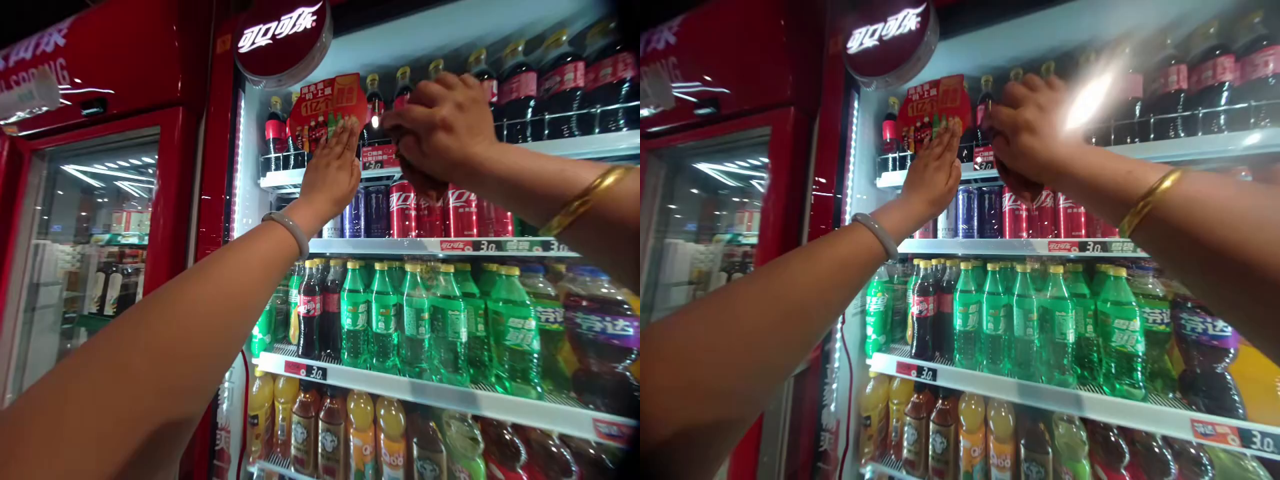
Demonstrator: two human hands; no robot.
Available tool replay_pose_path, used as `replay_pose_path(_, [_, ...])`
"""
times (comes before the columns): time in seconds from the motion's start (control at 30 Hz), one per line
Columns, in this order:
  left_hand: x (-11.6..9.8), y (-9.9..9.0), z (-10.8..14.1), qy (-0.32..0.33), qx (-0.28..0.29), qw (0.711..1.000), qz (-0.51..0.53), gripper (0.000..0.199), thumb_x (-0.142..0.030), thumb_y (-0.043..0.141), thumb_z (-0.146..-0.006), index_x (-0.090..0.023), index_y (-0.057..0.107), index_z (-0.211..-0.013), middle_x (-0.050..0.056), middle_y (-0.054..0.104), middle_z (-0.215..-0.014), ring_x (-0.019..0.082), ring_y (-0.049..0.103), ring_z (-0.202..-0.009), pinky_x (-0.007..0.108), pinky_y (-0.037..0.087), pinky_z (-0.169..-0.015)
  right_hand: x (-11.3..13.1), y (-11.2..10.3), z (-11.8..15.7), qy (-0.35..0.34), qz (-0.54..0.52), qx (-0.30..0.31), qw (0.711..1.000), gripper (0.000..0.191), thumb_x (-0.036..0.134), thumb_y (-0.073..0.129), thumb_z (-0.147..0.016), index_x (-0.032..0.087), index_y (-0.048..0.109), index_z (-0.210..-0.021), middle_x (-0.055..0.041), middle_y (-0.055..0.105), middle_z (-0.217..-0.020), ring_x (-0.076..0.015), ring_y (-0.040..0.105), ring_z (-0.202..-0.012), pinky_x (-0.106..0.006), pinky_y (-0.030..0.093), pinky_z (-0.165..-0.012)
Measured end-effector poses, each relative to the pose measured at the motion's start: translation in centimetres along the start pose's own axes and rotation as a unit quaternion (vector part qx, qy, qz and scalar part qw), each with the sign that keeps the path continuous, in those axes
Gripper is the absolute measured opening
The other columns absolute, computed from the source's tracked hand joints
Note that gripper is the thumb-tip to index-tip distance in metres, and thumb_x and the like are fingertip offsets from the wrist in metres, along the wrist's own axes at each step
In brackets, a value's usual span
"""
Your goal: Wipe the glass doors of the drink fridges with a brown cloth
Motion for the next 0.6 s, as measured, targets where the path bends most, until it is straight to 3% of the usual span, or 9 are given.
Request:
replay_pose_path(0.1, [0.4,-0.1,0.0,-0.004,-0.001,1.000,-0.003,0.062,-0.030,0.033,-0.100,-0.025,0.032,-0.162,-0.002,0.030,-0.171,0.018,0.020,-0.160,0.042,0.017,-0.134,-2.0,0.2,-2.4,0.088,0.027,-0.031,0.995,0.048,0.041,0.033,-0.099,0.024,0.071,-0.123,-0.0146,0.065,-0.126,-0.0348,0.049,-0.115,-0.057,0.039,-0.094])
replay_pose_path(0.2, [0.4,-0.4,0.2,-0.008,-0.012,1.000,-0.014,0.062,-0.028,0.034,-0.099,-0.017,0.034,-0.160,0.006,0.032,-0.170,0.021,0.022,-0.160,0.044,0.015,-0.134,0.3,1.3,-4.9,0.159,0.028,-0.044,0.986,0.044,0.033,0.036,-0.099,0.017,0.071,-0.119,-0.0179,0.065,-0.126,-0.0355,0.049,-0.116,-0.059,0.037,-0.095])
replay_pose_path(0.27, [0.8,-0.9,0.6,-0.023,-0.032,0.999,-0.019,0.062,-0.027,0.035,-0.099,-0.012,0.035,-0.158,0.012,0.034,-0.169,0.023,0.022,-0.160,0.046,0.012,-0.134,3.9,1.7,-5.3,0.143,0.015,-0.053,0.988,0.039,0.028,0.040,-0.098,0.014,0.071,-0.116,-0.0166,0.067,-0.122,-0.0333,0.053,-0.115,-0.055,0.038,-0.096])
replay_pose_path(0.33, [1.4,-1.6,1.4,-0.046,-0.057,0.997,-0.020,0.061,-0.027,0.035,-0.100,-0.011,0.035,-0.158,0.014,0.036,-0.168,0.024,0.022,-0.160,0.046,0.010,-0.134,7.3,1.9,-4.5,0.080,-0.004,-0.053,0.995,0.036,0.030,0.042,-0.099,0.019,0.071,-0.117,-0.0124,0.069,-0.117,-0.0306,0.055,-0.112,-0.050,0.038,-0.095])
replay_pose_path(0.4, [2.2,-2.1,2.2,-0.062,-0.059,0.996,-0.024,0.061,-0.027,0.032,-0.101,-0.009,0.032,-0.159,0.015,0.035,-0.168,0.023,0.021,-0.160,0.044,0.011,-0.134,8.8,1.9,-2.9,0.026,-0.016,-0.041,0.999,0.033,0.031,0.044,-0.099,0.023,0.070,-0.118,-0.0088,0.070,-0.114,-0.0290,0.056,-0.109,-0.047,0.037,-0.094])
replay_pose_path(0.5, [2.9,-2.4,3.1,-0.053,-0.018,0.997,-0.044,0.062,-0.025,0.030,-0.101,-0.006,0.029,-0.160,0.015,0.029,-0.170,0.022,0.022,-0.160,0.042,0.015,-0.133,7.9,2.0,-1.4,-0.017,-0.019,-0.007,1.000,0.033,0.032,0.045,-0.099,0.025,0.070,-0.119,-0.0071,0.070,-0.116,-0.0280,0.055,-0.109,-0.045,0.035,-0.094])
replay_pose_path(0.6, [4.0,-2.9,3.8,-0.048,0.011,0.997,-0.060,0.063,-0.024,0.030,-0.101,-0.011,0.028,-0.162,0.010,0.026,-0.172,0.021,0.020,-0.161,0.045,0.015,-0.133,5.3,2.0,-2.8,0.047,-0.007,-0.009,0.999,0.036,0.033,0.043,-0.100,0.019,0.070,-0.120,-0.0129,0.068,-0.122,-0.0298,0.052,-0.114,-0.046,0.032,-0.094])
Point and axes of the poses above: each hand's wrist, its own z-axis away from the middle knuckle, its own y-axis out of the palm, x = y × z, the point moved 10 cm from there along -z, towards the middle knuckle
